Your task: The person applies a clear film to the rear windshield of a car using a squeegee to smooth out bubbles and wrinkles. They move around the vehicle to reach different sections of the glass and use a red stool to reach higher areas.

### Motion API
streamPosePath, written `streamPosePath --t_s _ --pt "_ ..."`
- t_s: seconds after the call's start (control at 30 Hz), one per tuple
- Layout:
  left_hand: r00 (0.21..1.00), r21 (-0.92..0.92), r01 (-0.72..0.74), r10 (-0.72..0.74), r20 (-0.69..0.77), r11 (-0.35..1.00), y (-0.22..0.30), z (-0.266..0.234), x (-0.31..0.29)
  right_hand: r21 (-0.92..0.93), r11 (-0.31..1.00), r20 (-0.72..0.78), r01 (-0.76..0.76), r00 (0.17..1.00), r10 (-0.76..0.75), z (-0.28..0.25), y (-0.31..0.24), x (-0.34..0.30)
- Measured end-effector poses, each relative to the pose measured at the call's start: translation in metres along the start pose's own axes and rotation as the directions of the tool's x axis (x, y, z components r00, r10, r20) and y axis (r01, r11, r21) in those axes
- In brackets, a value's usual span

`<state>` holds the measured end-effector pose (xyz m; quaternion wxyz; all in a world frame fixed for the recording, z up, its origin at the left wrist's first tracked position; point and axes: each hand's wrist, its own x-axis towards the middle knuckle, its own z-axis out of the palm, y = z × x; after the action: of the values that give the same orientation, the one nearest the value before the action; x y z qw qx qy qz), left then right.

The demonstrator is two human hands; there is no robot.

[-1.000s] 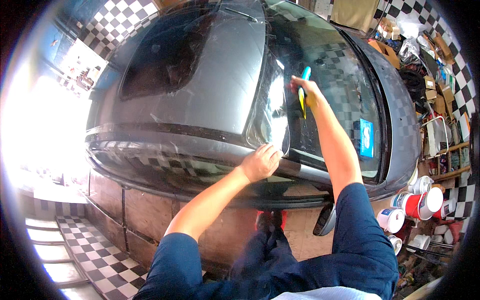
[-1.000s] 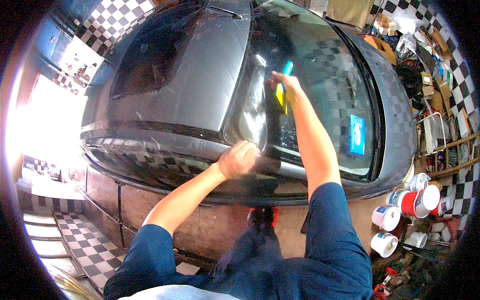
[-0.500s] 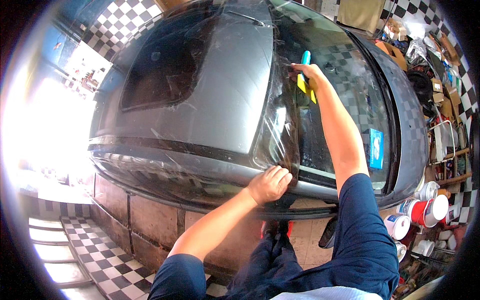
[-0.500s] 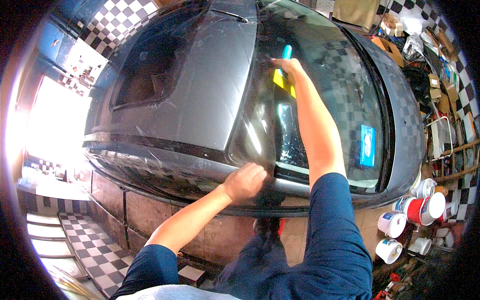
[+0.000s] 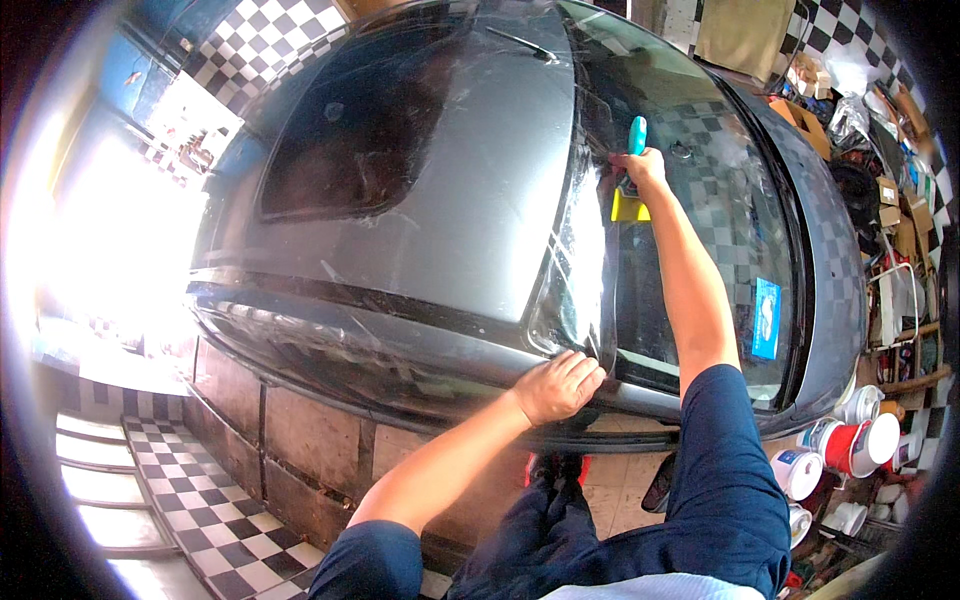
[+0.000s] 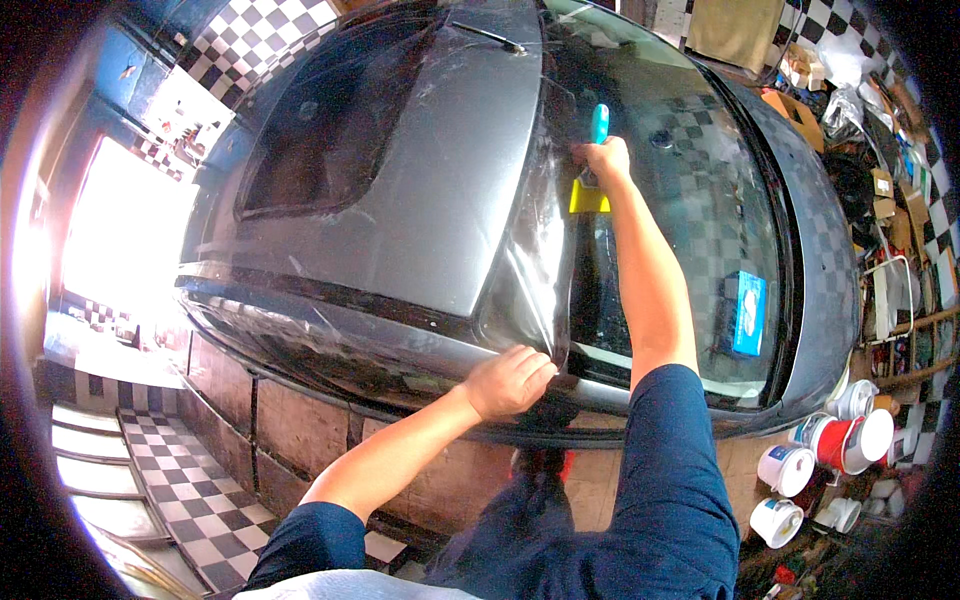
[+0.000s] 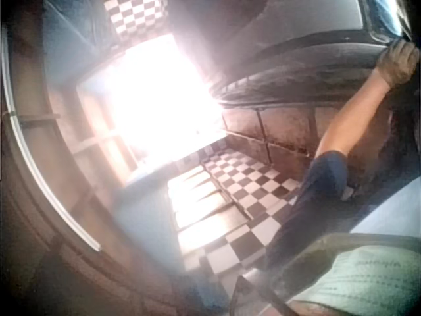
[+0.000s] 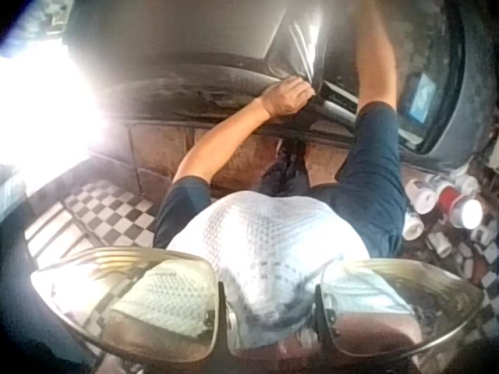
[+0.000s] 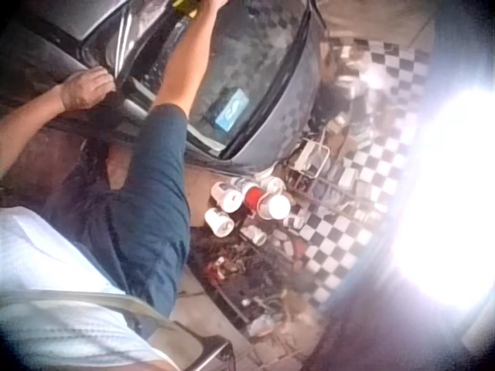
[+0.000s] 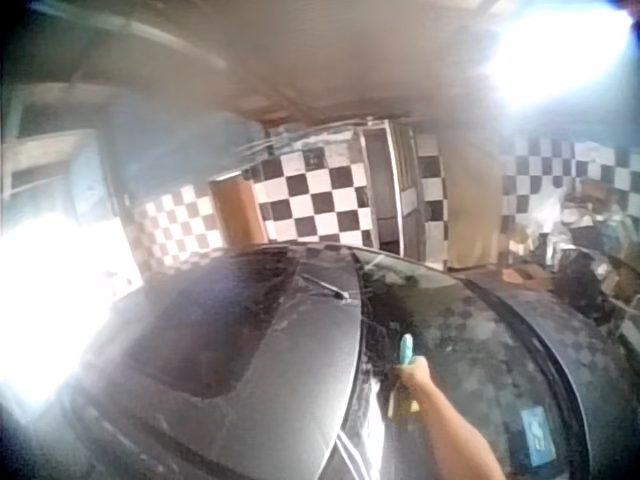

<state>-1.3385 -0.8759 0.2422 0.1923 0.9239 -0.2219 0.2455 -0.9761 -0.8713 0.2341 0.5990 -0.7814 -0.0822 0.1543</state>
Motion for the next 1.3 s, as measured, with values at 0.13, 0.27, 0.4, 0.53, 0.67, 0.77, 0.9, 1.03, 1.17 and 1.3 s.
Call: streamPosePath --t_s 0.13,0.27,0.4,0.53,0.67,0.77,0.9,1.03,1.17,1.3 --pt "0.998 0.038 -0.051 0.05 0.038 0.998 0.001 -0.001 0.003 -0.104 0.994 0.013 0.02 1.0 -0.018 -0.01 0.022 0.029" --pt "0.994 0.114 -0.052 0.04 0.099 0.992 0.001 -0.003 0.0 -0.309 0.948 0.02 -0.071 0.996 0.081 -0.001 -0.011 0.002" --pt "0.984 0.22 -0.045 0.006 0.176 0.975 0.005 -0.011 0.01 -0.383 0.923 0.001 -0.035 0.999 0.039 -0.009 -0.004 0.011" --pt "0.979 0.184 -0.034 -0.005 0.206 0.982 0.002 0.004 -0.001 -0.348 0.938 -0.037 -0.005 0.999 -0.008 -0.008 0.003 0.016" --pt "0.979 0.17 -0.002 -0.032 0.201 0.985 0.001 0.002 -0.001 -0.242 0.97 -0.084 0.035 0.995 -0.056 0.001 -0.005 0.0" --pt "0.977 0.171 -0.005 -0.031 0.211 0.985 0.0 0.002 0.001 -0.111 0.984 -0.089 0.136 0.985 -0.146 -0.013 0.028 0.033" --pt "0.97 0.177 -0.004 -0.039 0.239 0.984 0.004 0.002 -0.001 -0.419 0.907 -0.118 0.041 0.988 -0.1 -0.002 0.015 0.016" --pt "0.987 0.215 -0.054 0.019 0.162 0.975 0.001 0.008 0.001 -0.399 0.916 -0.014 -0.026 1.0 0.022 -0.022 0.009 0.0" --pt "0.996 0.192 0.001 -0.019 0.09 0.981 -0.001 0.013 -0.003 -0.226 0.973 0.25 0.033 0.968 0.026 -0.038 0.004 -0.099" --pt "0.963 0.144 0.052 -0.088 0.254 0.988 0.002 0.005 -0.001 -0.233 0.972 0.338 -0.037 0.934 0.117 -0.047 0.019 -0.202"
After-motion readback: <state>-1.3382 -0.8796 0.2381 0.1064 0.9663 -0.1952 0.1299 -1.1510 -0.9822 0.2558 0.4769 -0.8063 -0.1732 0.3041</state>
